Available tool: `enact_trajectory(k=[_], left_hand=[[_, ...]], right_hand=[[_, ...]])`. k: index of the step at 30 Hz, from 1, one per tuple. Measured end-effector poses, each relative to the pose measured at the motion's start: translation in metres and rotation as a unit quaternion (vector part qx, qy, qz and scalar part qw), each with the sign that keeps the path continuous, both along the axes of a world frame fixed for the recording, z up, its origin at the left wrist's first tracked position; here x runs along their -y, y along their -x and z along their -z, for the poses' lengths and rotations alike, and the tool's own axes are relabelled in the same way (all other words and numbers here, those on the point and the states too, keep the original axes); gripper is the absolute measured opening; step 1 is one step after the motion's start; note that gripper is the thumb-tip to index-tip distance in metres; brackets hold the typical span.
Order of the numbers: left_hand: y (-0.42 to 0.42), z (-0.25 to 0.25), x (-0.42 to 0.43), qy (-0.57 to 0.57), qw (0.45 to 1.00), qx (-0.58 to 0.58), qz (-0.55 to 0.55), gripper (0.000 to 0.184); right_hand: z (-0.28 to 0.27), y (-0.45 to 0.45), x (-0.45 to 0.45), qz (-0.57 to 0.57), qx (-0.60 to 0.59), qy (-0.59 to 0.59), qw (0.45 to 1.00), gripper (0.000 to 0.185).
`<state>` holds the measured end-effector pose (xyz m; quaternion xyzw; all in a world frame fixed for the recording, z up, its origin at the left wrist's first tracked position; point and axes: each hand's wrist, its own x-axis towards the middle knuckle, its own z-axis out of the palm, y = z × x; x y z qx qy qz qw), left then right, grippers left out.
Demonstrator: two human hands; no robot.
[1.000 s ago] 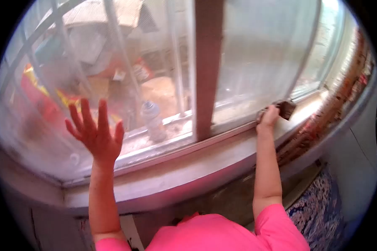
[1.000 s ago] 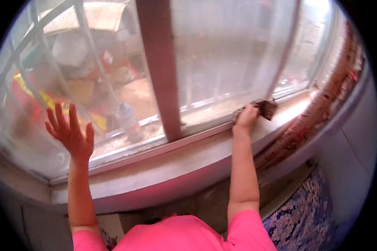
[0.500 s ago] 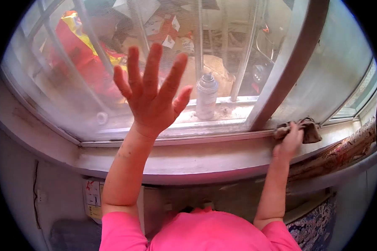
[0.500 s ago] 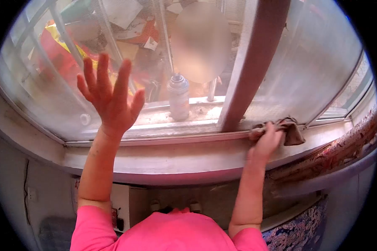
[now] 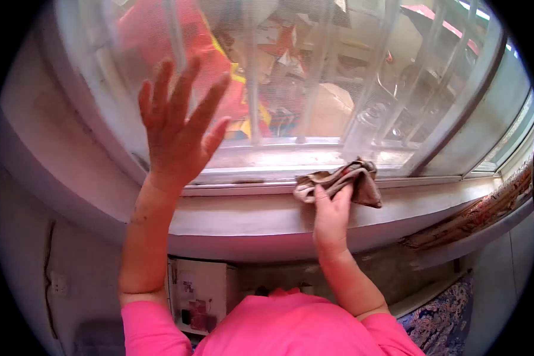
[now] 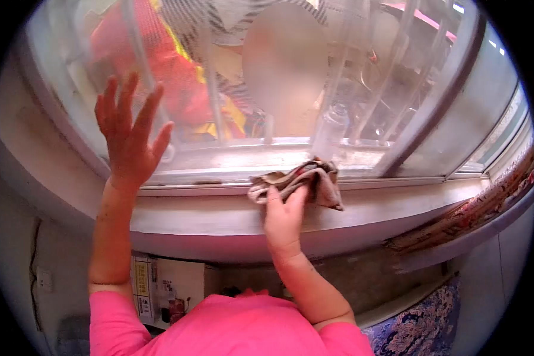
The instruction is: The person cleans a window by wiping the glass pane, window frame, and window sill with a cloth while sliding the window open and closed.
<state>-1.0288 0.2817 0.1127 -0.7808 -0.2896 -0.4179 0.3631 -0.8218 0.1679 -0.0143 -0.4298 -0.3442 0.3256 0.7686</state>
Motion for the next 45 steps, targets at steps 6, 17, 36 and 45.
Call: enact_trajectory(k=[6,17,36,45], left_hand=[[0.093,0.008,-0.011,0.007,0.999,0.02,-0.036,0.059],[0.118,0.021,-0.037,-0.052,0.994,0.078,-0.05,0.057],[0.109,0.037,-0.043,-0.117,0.983,0.111,-0.089,0.04],[0.108,0.038,-0.047,-0.162,0.971,0.173,-0.041,0.029]], right_hand=[[0.016,0.126,-0.032,0.018,0.156,0.003,0.988,0.07],[-0.004,0.193,-0.087,0.178,0.699,-0.15,0.676,0.041],[-0.025,-0.205,0.052,0.202,0.846,-0.053,0.49,0.016],[0.0,-0.229,0.052,0.224,0.785,-0.007,0.577,0.027]])
